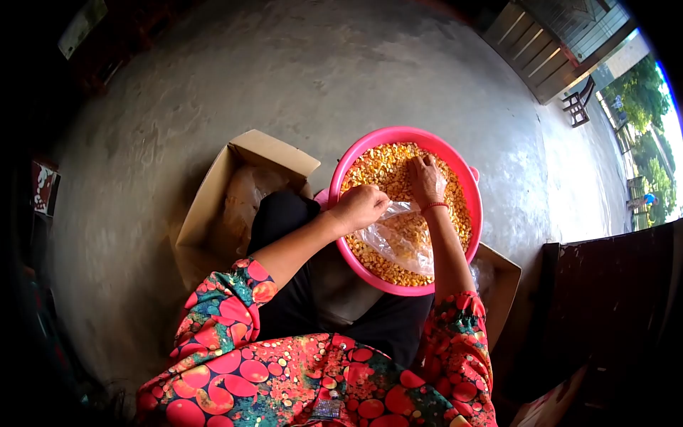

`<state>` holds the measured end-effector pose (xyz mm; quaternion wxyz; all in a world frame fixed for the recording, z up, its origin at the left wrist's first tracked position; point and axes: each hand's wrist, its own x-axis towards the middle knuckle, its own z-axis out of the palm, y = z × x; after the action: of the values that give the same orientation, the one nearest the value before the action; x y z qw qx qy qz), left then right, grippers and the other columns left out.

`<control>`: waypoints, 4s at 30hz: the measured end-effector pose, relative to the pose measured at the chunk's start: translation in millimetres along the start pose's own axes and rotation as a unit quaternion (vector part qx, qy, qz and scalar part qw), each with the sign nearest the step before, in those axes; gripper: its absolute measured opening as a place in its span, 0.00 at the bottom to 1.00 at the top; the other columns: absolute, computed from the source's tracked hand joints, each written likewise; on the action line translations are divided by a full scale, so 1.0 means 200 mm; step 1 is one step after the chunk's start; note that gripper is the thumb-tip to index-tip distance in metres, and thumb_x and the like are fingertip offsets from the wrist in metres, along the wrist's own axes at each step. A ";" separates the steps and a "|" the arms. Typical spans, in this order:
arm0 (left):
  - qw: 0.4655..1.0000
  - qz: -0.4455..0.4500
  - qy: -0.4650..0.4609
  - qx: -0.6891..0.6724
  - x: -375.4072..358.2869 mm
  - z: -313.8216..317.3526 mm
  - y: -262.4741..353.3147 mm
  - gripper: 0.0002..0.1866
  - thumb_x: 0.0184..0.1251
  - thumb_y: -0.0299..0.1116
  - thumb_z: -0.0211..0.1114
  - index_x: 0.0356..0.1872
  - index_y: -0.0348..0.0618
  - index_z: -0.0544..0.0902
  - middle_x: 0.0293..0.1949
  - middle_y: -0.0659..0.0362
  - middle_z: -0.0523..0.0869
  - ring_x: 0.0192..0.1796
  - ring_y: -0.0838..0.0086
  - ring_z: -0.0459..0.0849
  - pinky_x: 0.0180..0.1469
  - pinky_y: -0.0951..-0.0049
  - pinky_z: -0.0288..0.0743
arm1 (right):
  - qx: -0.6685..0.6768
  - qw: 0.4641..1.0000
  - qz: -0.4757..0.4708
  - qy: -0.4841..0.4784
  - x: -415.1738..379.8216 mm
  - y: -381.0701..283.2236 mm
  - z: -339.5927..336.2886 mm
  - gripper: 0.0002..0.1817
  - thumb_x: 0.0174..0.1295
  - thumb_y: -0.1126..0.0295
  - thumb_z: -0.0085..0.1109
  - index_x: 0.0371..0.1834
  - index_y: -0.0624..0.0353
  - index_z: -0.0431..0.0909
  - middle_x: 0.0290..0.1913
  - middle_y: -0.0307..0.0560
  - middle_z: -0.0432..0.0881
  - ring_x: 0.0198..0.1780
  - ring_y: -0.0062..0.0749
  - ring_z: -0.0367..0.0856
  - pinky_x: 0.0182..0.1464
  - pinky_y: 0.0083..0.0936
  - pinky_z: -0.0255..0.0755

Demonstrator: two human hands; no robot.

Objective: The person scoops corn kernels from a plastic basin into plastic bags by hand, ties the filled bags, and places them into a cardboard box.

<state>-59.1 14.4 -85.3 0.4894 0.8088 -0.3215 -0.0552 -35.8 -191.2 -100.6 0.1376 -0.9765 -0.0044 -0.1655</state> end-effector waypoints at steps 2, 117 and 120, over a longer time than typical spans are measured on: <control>0.999 0.001 0.022 0.031 0.01 0.01 0.00 0.13 0.57 0.37 0.57 0.20 0.39 0.81 0.24 0.46 0.82 0.28 0.51 0.82 0.35 0.54 0.76 | 0.005 1.000 0.004 0.004 -0.01 0.02 -0.04 0.10 0.64 0.64 0.51 0.40 0.57 0.77 0.44 0.51 0.78 0.40 0.51 0.79 0.39 0.43 0.73; 0.998 0.039 -0.018 0.044 -0.05 -0.04 0.06 0.11 0.56 0.23 0.60 0.41 0.40 0.83 0.34 0.47 0.81 0.38 0.51 0.82 0.40 0.58 0.76 | 0.130 0.986 -0.028 0.105 -0.31 -0.20 -0.21 0.03 0.51 0.71 0.60 0.26 0.56 0.77 0.29 0.46 0.75 0.35 0.42 0.72 0.40 0.37 0.68; 1.000 -0.016 -0.006 0.014 -0.05 -0.03 0.05 0.11 0.58 0.26 0.60 0.41 0.38 0.83 0.38 0.48 0.84 0.42 0.56 0.83 0.44 0.64 0.76 | 0.080 0.982 -0.005 0.171 -0.25 -0.03 -0.22 0.01 0.53 0.72 0.60 0.26 0.55 0.78 0.32 0.46 0.77 0.39 0.45 0.73 0.41 0.39 0.68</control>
<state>-69.0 21.9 -74.9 0.4752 0.8201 -0.3124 -0.0636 -96.9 -195.5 -75.3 0.2132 -0.9196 0.0012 -0.3299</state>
